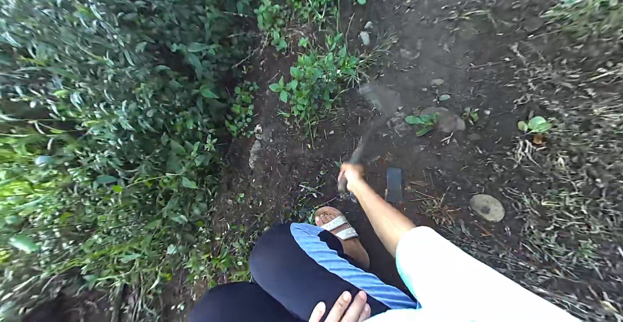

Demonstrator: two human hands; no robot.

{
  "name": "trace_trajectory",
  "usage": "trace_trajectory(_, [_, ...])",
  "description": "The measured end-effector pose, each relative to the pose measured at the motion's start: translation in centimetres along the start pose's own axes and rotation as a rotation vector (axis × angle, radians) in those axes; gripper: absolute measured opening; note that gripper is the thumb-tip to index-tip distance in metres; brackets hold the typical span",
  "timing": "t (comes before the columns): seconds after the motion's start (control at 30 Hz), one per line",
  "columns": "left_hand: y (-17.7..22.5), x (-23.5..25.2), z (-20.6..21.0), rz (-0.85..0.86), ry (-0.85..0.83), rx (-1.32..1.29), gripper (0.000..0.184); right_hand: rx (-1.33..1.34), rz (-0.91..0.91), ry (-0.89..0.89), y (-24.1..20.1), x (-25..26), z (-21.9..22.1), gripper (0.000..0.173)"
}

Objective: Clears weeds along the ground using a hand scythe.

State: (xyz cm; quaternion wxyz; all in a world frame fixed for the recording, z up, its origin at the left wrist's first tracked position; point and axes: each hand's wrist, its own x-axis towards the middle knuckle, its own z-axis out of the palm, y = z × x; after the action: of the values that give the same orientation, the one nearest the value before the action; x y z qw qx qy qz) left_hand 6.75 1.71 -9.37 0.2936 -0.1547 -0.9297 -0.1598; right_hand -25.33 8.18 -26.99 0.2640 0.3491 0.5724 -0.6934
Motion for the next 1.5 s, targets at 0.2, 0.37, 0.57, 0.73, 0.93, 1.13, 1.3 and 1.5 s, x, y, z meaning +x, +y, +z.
trace_trajectory(0.2, [-0.3,-0.1,0.1,0.026,0.006,0.005,0.03,-0.498,0.103,-0.284,5.7,-3.5,-4.2,0.033])
trace_trajectory(0.37, [-0.4,-0.6,0.0,0.014,0.045,0.037,0.028,-0.193,-0.027,-0.234,-0.2,-4.4,-5.7,0.039])
trace_trajectory(0.57, [-0.7,-0.5,1.1,0.086,0.108,0.071,0.027,0.105,-0.051,0.003,-0.5,-4.2,0.3,0.011])
trace_trajectory(0.73, [-0.6,0.4,1.6,0.125,0.112,0.016,0.022,-0.382,0.121,-0.087,5.5,-5.1,-7.2,0.02])
trace_trajectory(0.93, [-0.1,0.0,1.6,0.123,0.127,0.017,0.022,-0.06,-0.063,0.056,-1.7,-5.3,-8.3,0.037])
trace_trajectory(1.13, [-0.4,0.2,2.5,0.125,0.184,0.043,0.02,0.134,-0.076,0.047,-0.2,-4.1,-0.1,0.034])
trace_trajectory(1.3, [-0.2,0.2,2.3,0.133,0.16,0.036,0.019,-0.27,0.124,-0.112,3.6,-4.2,-4.6,0.029])
trace_trajectory(1.5, [-0.1,-0.3,2.0,0.098,0.179,0.053,0.018,0.053,-0.066,0.039,-2.4,-4.4,-3.9,0.025])
